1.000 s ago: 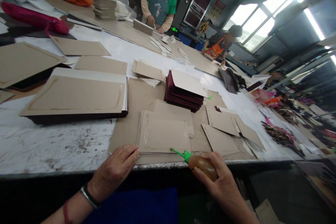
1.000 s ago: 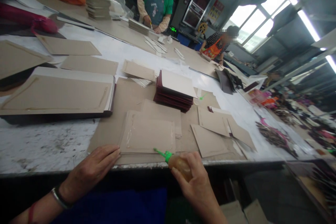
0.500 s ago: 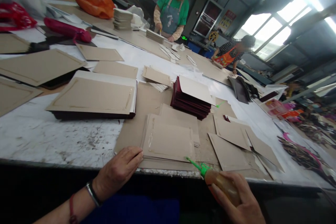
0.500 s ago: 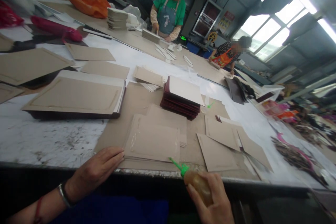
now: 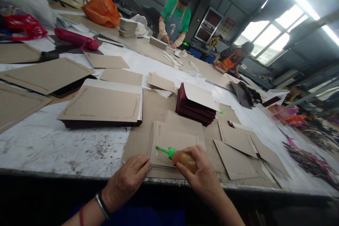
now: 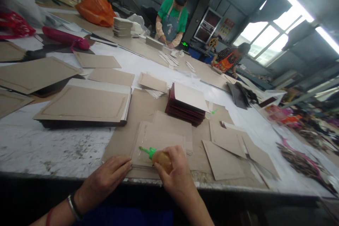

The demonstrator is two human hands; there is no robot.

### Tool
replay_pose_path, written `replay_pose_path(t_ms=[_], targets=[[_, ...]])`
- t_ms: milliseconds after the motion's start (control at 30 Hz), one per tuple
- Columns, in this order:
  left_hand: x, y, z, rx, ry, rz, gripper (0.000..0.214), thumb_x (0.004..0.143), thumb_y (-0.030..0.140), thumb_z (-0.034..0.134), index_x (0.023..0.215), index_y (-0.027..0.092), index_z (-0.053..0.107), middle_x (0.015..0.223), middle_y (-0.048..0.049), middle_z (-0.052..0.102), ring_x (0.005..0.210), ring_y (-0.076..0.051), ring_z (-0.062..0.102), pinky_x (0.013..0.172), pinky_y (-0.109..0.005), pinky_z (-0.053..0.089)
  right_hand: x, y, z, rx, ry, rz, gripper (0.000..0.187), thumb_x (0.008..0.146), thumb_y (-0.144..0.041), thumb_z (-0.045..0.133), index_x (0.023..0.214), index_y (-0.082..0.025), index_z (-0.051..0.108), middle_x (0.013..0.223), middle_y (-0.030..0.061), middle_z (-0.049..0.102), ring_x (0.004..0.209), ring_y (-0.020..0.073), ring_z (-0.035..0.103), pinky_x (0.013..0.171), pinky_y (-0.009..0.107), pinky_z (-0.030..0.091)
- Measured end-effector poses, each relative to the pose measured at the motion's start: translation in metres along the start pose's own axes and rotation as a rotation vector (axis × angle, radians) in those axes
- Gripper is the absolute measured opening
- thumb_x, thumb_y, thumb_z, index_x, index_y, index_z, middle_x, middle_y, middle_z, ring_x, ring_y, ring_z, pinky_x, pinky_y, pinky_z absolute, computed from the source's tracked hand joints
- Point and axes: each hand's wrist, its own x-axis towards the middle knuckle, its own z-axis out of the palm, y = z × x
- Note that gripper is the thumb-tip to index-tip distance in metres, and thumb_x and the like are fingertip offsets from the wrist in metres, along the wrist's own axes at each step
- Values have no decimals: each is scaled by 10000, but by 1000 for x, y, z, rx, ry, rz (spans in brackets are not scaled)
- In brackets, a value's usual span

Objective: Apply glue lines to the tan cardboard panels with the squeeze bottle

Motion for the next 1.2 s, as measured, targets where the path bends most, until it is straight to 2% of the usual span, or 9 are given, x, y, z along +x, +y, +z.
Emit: replay_pose_path(t_ms=[133, 200, 300, 433, 567, 633, 733, 933, 1200], targets=[[-3, -2, 1, 7, -5, 15, 230, 909, 48, 414, 1018, 105, 608, 987, -106, 635, 952, -184, 593, 865, -322, 536, -19, -9, -14, 58, -84, 92, 174, 781, -213, 639, 940, -230, 571, 920, 29, 553, 848, 208, 557, 776, 332, 452], [-4, -3, 1, -1, -16, 24, 239, 912, 50, 407, 1025, 108, 609, 998, -104, 635, 961, -179, 593, 880, -316, 527, -30, -8, -23, 167, -72, 229, 232, 764, -278, 684, 971, -238, 589, 942, 30, 599, 839, 214, 583, 763, 328, 465], [-5, -5, 0, -10, -24, 34, 256, 918, 55, 400, 1050, 114, 611, 1022, -99, 636, 986, -170, 594, 916, -302, 504, -47, 7, -34, 535, 131, 473, 422, 729, -439, 737, 1072, -247, 583, 969, 43, 666, 850, 237, 624, 736, 328, 493], [-8, -9, 0, -2, -32, 72, 266, 939, 97, 398, 1082, 142, 618, 1060, -83, 641, 1001, -163, 602, 947, -286, 476, -67, 42, -43, 945, 480, 592, 538, 704, -522, 747, 1146, -265, 580, 1098, 67, 673, 984, 259, 626, 797, 353, 506], [-17, -13, 6, -24, -55, 77, 301, 959, 122, 367, 1151, 155, 597, 1117, -80, 630, 1060, -163, 586, 1005, -288, 434, -74, 76, -46, 1027, 444, 616, 506, 678, -514, 768, 1070, -216, 649, 1112, 98, 675, 1053, 287, 612, 926, 416, 459], [-21, -15, 8, -26, -72, 58, 311, 961, 131, 368, 1193, 160, 574, 1151, -86, 619, 1091, -168, 575, 1018, -299, 431, -69, 90, -45, 982, 420, 594, 520, 682, -522, 760, 1064, -189, 646, 1059, 113, 689, 999, 295, 637, 913, 441, 466], [-25, -18, 9, -21, -86, 74, 324, 960, 136, 373, 1222, 175, 559, 1169, -81, 618, 1109, -165, 572, 1015, -287, 440, -52, 113, -42, 716, 502, 498, 567, 721, -571, 695, 1107, -169, 588, 1067, 134, 672, 992, 299, 631, 865, 445, 491], [-30, -20, 8, 7, -127, 77, 330, 968, 161, 364, 1232, 201, 558, 1186, -64, 620, 1126, -155, 570, 1048, -281, 410, -14, 154, -32, 359, 666, 391, 596, 749, -586, 611, 1150, -168, 473, 1195, 142, 554, 1139, 279, 514, 1004, 429, 380], [-23, -19, 7, 6, -103, 105, 350, 963, 164, 351, 1245, 204, 554, 1151, -61, 639, 1051, -155, 614, 993, -273, 473, -25, 159, -27, 89, 614, 457, 573, 831, -563, 493, 1232, -156, 450, 1180, 162, 582, 1083, 298, 568, 929, 432, 429]])
